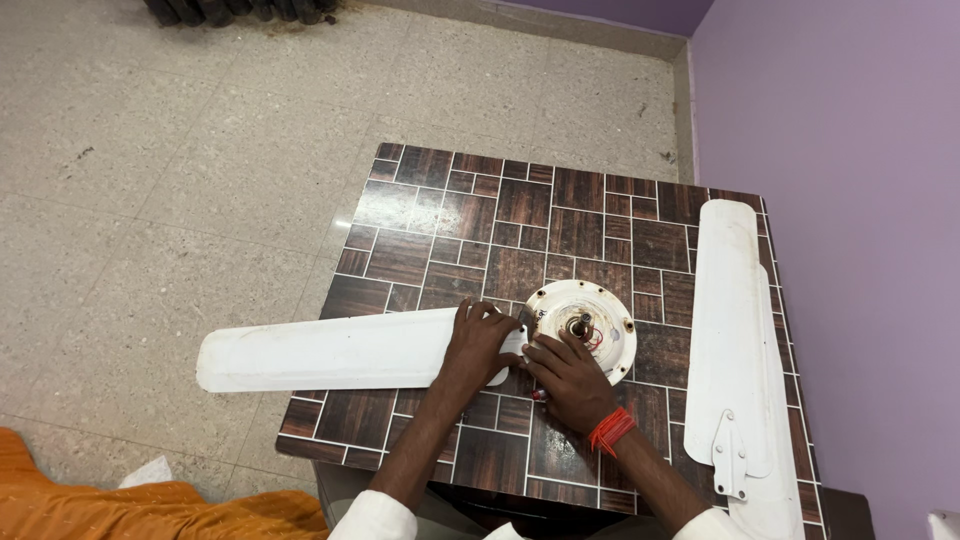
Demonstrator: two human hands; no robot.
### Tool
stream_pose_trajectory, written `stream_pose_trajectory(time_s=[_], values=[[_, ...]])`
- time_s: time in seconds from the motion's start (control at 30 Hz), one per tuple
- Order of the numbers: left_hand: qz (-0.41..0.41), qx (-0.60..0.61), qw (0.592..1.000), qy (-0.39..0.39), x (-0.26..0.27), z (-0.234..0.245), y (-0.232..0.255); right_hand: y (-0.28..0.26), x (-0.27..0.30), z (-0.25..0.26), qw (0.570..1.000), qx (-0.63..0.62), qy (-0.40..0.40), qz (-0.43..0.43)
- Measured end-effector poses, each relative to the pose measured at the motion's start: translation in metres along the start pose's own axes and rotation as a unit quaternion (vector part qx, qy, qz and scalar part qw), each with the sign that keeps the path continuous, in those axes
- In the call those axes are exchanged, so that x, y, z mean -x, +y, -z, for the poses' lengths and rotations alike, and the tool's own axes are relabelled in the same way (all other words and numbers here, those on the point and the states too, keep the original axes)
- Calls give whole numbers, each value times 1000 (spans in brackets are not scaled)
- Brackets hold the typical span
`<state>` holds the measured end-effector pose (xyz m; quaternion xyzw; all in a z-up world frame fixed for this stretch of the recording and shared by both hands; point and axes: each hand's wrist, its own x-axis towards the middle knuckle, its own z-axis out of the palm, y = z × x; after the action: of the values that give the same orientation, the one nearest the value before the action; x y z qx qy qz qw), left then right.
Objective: The person uses a screwdriver to remove screws from the fan blade mounting brackets and detaches two fan blades from the central hub. The removed blades are placed on the table, and the person continues to unscrew the remaining fasteners from the hub.
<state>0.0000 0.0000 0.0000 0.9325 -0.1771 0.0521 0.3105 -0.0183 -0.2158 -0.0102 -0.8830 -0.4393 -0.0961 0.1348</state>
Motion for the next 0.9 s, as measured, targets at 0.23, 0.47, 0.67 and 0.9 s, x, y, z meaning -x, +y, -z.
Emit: stream_pose_trajectory(time_s=[0.23, 0.47, 0.67, 0.9], values=[[-20, 39, 989, 142, 32, 19, -7, -2, 1, 2, 1000, -1, -17, -19], [89, 18, 986, 143, 105, 35, -13, -3, 1, 0, 1000, -2, -7, -23], [118, 14, 989, 83, 138, 21, -10, -3, 1, 1, 999, -15, -11, -28], [105, -6, 993, 53, 142, 9, -10, -2, 3, 0, 1000, -16, -2, -25]])
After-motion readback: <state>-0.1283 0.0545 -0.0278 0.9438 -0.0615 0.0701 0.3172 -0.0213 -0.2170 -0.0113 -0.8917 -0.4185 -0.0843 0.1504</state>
